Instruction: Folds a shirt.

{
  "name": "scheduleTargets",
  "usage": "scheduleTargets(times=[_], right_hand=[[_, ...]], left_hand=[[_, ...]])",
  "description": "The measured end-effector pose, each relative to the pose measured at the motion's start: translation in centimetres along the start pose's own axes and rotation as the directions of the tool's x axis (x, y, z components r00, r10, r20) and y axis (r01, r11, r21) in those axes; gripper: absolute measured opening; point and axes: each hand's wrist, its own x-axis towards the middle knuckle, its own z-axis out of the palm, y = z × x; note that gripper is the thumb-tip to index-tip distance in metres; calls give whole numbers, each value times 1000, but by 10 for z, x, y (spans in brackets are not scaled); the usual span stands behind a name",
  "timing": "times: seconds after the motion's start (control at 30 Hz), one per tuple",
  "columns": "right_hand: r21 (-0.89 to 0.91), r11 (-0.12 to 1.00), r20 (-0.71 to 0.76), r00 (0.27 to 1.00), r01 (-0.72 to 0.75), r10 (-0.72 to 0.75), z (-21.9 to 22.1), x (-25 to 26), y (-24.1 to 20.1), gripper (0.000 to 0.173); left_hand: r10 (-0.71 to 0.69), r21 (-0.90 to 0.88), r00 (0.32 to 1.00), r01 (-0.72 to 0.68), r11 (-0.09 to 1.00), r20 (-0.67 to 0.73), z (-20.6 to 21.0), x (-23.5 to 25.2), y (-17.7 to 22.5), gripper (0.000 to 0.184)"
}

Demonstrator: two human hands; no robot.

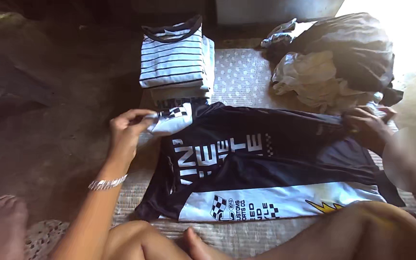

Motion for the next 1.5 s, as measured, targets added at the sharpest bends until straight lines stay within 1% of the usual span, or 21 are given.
scheduleTargets(times=[0.1,0.13,0.2,0.23,0.27,0.37,0.5,0.57,0.63,0.7,0.77,0.87,0.9,0.93,1.0,1.07,1.13,1.2,1.3,1.4,1.5], right_hand=[[-69,996,-85,995,-62,56,-21,-68,-2,14],[-70,994,-35,996,-83,81,-26,-90,-2,12],[-32,987,147,976,-159,162,-36,-122,-8,26],[-26,978,257,944,-207,207,-39,-132,-10,35],[-45,967,364,898,-250,248,-40,-138,-8,38],[-118,922,537,757,-370,373,-37,-142,-2,33],[-104,917,517,767,-385,380,-35,-105,-45,23],[58,938,469,839,-342,276,-31,-82,-80,22],[362,891,347,927,-275,145,-23,-59,-118,25],[724,638,247,962,-263,116,-2,-28,-162,35],[921,216,310,946,-324,99,20,8,-211,53],[716,-418,532,825,-559,-191,58,58,-254,94],[578,-521,583,765,-628,-275,68,71,-263,97],[500,-545,633,713,-673,-301,70,83,-273,88],[547,-458,679,691,-701,-247,61,99,-290,53],[741,-31,662,737,-671,-137,48,104,-298,32],[693,408,658,752,-595,-22,49,108,-302,38],[492,654,688,717,-575,113,60,113,-307,55],[165,813,615,703,-558,357,65,120,-327,71],[-36,818,605,638,-575,476,70,129,-327,83],[176,833,664,689,-524,292,78,146,-299,35]], left_hand=[[59,178,971,-102,979,230,-48,-60,-6,14],[-33,287,936,-74,955,352,-59,-75,-7,13],[-375,533,763,48,845,526,-62,-88,5,12],[-505,629,687,89,772,523,-53,-87,12,14],[-553,668,669,113,735,496,-43,-84,15,18],[-490,573,803,236,785,340,-3,-65,15,29],[-543,546,824,385,745,160,55,-33,-3,68],[-488,582,859,320,747,154,75,-22,-8,50],[-310,446,932,202,872,185,82,-31,27,26],[-96,167,955,50,985,279,88,-46,71,20],[97,-119,902,-51,992,421,95,-73,101,19],[319,-255,693,-198,946,646,86,-117,112,20],[343,-235,657,-250,939,672,79,-125,108,18],[317,-165,678,-281,945,663,69,-128,102,17],[115,63,843,-173,983,525,44,-121,81,23],[-174,202,944,119,972,282,20,-98,41,27],[-411,230,904,378,897,118,8,-72,-6,48],[-491,244,863,455,857,117,14,-57,-43,66],[-472,246,872,432,867,132,29,-49,-54,40],[-510,-17,860,510,860,-20,12,-58,-46,32],[-576,-133,809,562,817,-117,-4,-62,-53,30]])
